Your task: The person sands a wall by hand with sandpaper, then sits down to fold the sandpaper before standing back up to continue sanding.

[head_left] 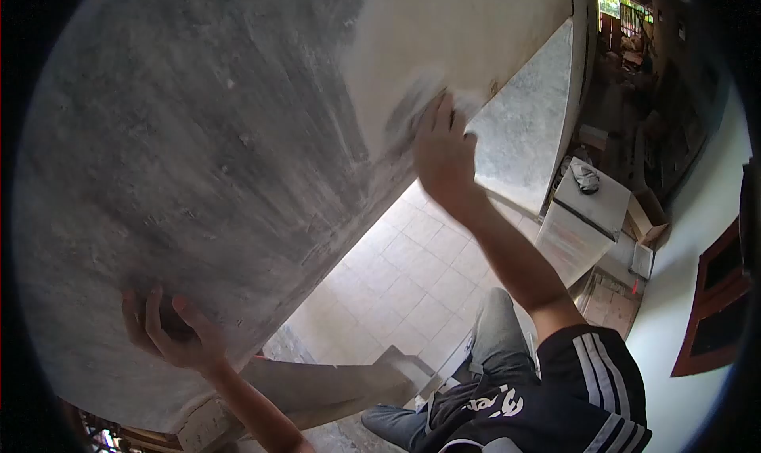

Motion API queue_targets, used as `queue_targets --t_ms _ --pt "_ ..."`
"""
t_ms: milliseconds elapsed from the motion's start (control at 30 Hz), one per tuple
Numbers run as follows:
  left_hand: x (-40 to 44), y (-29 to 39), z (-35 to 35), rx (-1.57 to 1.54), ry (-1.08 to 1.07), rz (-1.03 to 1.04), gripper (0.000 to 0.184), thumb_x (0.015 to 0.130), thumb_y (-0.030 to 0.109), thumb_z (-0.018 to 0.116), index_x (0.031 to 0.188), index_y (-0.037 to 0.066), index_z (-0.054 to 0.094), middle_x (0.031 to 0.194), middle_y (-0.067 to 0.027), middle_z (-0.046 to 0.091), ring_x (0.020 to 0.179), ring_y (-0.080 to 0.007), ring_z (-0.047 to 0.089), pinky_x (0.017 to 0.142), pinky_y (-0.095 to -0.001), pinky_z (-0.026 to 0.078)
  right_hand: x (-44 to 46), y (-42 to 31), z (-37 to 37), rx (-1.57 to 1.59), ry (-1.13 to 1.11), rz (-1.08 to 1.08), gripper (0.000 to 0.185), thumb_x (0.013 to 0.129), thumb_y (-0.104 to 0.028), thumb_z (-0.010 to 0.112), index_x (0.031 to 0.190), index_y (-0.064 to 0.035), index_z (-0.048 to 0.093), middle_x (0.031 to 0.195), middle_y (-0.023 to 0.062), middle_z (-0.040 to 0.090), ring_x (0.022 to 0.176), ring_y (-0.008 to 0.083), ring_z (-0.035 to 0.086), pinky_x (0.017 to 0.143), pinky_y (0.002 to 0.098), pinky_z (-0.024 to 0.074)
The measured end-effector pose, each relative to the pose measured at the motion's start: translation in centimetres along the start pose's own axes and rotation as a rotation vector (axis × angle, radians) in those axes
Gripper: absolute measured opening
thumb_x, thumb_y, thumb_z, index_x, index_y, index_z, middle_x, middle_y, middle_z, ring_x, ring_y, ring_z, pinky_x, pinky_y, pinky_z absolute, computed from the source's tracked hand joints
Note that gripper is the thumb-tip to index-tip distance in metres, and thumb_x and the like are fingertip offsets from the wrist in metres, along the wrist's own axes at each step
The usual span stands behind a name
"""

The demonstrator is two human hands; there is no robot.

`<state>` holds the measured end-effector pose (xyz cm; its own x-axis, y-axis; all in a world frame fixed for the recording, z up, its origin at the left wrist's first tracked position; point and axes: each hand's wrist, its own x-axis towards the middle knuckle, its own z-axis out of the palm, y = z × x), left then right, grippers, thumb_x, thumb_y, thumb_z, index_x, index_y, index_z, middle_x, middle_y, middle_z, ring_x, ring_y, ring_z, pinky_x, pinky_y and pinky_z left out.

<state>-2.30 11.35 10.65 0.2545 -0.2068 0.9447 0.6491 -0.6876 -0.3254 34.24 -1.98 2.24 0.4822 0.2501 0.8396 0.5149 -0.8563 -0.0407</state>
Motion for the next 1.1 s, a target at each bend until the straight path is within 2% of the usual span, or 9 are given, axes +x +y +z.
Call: queue_targets --t_ms 167,300,433,500,633,767,867,1000,1100 --pt "-0.1 0.0 0.3 -0.04 0.026 -0.05 0.031 0.095 0.033 0.056 0.113 0.008 0.061 0.132 -0.0145 0.047 0.124 -0.0281 0.047 0.099 -0.0427 0.047 0.0 1.9 -0.1 0.073 -0.117 -0.114 0.064 0.079 -0.01 0.06 0.133 0.0162 0.038 0.135 0.03 0.044 0.111 0.0333 0.054 0.062 0.0385 0.0572" --pt "-0.4 -0.2 -0.1 0.006 -0.002 -0.026 0.03 0.096 0.031 0.056 0.112 0.007 0.06 0.131 -0.0145 0.046 0.124 -0.0275 0.046 0.099 -0.042 0.046 0.7 1.0 0.7 0.04 -0.195 0.004 0.066 0.079 -0.009 0.062 0.131 0.021 0.035 0.132 0.0347 0.043 0.11 0.0354 0.055 0.065 0.0387 0.0589" --pt "-0.3 0.2 0.4 -0.075 0.041 -0.078 0.03 0.096 0.031 0.055 0.112 0.006 0.061 0.129 -0.0146 0.047 0.123 -0.0276 0.048 0.098 -0.0423 0.047 -0.7 1.5 -0.3 0.111 -0.146 -0.235 0.057 0.079 -0.005 0.058 0.125 0.0244 0.04 0.127 0.0409 0.043 0.108 0.0426 0.054 0.074 0.0342 0.0584" --pt "-0.5 0.0 0.1 -0.047 0.03 -0.087 0.031 0.096 0.031 0.055 0.112 0.005 0.061 0.129 -0.0146 0.048 0.122 -0.0276 0.048 0.097 -0.042 0.048 1.1 2.8 -0.2 -0.103 -0.17 -0.349 0.058 0.08 -0.005 0.058 0.125 0.0247 0.039 0.126 0.0421 0.043 0.106 0.0439 0.055 0.078 0.0305 0.0569" --pt "-0.5 -0.3 -0.1 -0.079 0.027 -0.066 0.029 0.096 0.029 0.055 0.112 0.005 0.06 0.129 -0.0154 0.046 0.121 -0.0277 0.05 0.096 -0.0412 0.051 0.1 0.8 0.0 -0.162 -0.17 -0.217 0.057 0.079 -0.005 0.058 0.125 0.0234 0.041 0.125 0.0407 0.045 0.104 0.041 0.057 0.077 0.0312 0.0573" --pt "-0.4 -0.3 0.1 -0.121 0.035 -0.07 0.029 0.097 0.029 0.055 0.112 0.004 0.06 0.13 -0.0159 0.044 0.121 -0.0278 0.051 0.096 -0.0405 0.053 -0.2 1.2 -3.4 0.235 -0.348 -0.23 0.065 0.081 -0.009 0.059 0.13 0.0241 0.033 0.13 0.0421 0.04 0.111 0.0433 0.054 0.071 0.0371 0.0593" --pt "-0.5 -0.3 -0.1 -0.117 0.028 -0.07 0.03 0.097 0.03 0.054 0.112 0.004 0.06 0.13 -0.0156 0.044 0.121 -0.0279 0.051 0.096 -0.0402 0.053 0.7 1.9 -1.0 0.221 -0.295 -0.144 0.066 0.081 -0.005 0.057 0.132 0.0236 0.028 0.132 0.0423 0.038 0.112 0.0448 0.053 0.071 0.0383 0.0596" --pt "-0.8 -0.7 0.1 -0.126 0.067 -0.051 0.031 0.097 0.031 0.053 0.112 0.005 0.06 0.128 -0.0152 0.047 0.121 -0.028 0.051 0.097 -0.0408 0.052 -1.1 -0.4 -2.5 0.077 -0.288 -0.176 0.065 0.078 -0.011 0.064 0.13 0.0194 0.038 0.133 0.0375 0.041 0.111 0.0388 0.054 0.075 0.0398 0.0578" --pt "-0.7 -0.7 0.0 -0.125 0.071 -0.041 0.03 0.097 0.031 0.053 0.111 0.005 0.06 0.126 -0.0152 0.049 0.12 -0.0283 0.051 0.098 -0.0423 0.051 -1.4 1.1 -2.5 0.273 -0.251 -0.214 0.066 0.076 -0.008 0.064 0.132 0.0169 0.038 0.135 0.0336 0.042 0.113 0.0376 0.053 0.077 0.0402 0.0572"
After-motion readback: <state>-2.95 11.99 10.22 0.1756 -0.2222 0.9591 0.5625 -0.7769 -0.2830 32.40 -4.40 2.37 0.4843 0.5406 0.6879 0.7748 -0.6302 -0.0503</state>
